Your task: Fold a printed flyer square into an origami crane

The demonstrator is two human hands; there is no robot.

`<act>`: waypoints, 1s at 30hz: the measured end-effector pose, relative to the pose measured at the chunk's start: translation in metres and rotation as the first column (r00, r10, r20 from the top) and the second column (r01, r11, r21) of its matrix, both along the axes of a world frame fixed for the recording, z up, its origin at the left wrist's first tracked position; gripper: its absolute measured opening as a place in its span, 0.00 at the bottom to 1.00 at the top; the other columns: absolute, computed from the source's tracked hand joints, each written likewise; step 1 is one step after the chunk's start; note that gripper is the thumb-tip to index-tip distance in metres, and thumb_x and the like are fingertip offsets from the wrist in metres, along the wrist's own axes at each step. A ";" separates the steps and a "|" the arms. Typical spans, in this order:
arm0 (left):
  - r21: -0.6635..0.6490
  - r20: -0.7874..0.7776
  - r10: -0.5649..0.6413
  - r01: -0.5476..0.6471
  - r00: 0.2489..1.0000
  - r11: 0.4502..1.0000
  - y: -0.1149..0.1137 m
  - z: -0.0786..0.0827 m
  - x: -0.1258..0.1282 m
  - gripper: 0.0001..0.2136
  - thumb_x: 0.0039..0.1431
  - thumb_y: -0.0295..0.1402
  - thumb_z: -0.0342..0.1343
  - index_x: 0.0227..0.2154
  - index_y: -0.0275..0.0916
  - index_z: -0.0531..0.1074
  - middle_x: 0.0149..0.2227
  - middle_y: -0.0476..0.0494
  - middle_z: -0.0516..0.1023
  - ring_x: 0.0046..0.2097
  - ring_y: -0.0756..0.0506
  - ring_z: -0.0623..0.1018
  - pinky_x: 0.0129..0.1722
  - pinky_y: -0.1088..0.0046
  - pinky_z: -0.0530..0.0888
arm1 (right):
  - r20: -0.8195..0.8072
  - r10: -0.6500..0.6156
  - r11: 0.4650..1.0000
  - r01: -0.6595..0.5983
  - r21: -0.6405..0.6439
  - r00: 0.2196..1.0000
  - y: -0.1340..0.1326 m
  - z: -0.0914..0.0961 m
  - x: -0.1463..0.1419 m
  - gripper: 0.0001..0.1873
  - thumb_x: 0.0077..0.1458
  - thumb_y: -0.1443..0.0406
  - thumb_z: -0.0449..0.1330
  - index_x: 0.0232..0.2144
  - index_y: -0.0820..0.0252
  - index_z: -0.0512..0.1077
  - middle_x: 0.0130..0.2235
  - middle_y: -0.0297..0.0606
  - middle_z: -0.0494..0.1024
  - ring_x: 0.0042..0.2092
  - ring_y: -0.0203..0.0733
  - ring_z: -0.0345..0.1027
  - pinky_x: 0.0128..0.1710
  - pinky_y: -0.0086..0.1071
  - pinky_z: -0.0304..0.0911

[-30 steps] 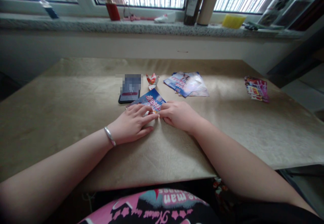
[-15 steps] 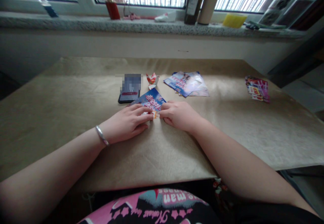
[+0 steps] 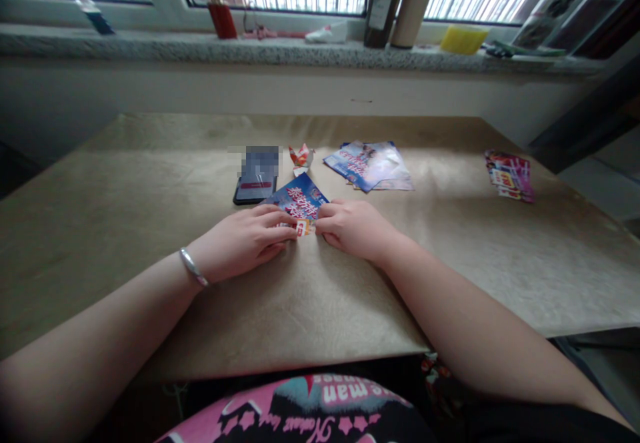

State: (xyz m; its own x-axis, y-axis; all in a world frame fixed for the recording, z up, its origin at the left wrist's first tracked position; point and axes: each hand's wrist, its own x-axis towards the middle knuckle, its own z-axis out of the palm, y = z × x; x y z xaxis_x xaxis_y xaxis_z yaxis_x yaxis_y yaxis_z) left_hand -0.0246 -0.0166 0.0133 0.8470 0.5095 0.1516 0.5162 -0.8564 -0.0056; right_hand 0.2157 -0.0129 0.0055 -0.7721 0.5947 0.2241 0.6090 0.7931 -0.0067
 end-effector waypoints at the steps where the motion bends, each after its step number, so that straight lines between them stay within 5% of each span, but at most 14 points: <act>1: 0.003 0.006 -0.006 0.006 1.000 1.000 0.000 0.000 0.000 0.11 0.60 0.29 0.48 0.44 0.42 0.71 0.46 0.44 0.73 0.50 0.44 0.69 0.51 0.64 0.68 | 0.002 0.000 1.000 0.000 0.001 1.000 0.000 0.000 0.000 0.12 0.57 0.67 0.51 0.33 0.56 0.75 0.36 0.38 0.76 0.36 0.37 0.65 0.32 0.29 0.54; 30: -0.107 -0.052 0.030 -0.035 0.998 0.994 0.005 0.007 -0.015 0.10 0.58 0.28 0.50 0.38 0.45 0.74 0.50 0.52 0.74 0.49 0.47 0.73 0.48 0.69 0.70 | 0.007 -0.006 1.000 0.006 0.001 1.000 0.001 -0.004 0.003 0.11 0.56 0.67 0.52 0.32 0.55 0.75 0.37 0.38 0.76 0.36 0.37 0.65 0.31 0.30 0.53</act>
State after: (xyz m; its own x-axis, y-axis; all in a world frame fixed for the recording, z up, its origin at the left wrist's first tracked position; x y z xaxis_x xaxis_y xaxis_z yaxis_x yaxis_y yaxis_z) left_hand -0.0396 -0.0119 0.0198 0.8347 0.5482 0.0524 0.5454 -0.8361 0.0590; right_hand 0.2188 -0.0116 0.0010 -0.7697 0.5995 0.2194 0.6142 0.7892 -0.0020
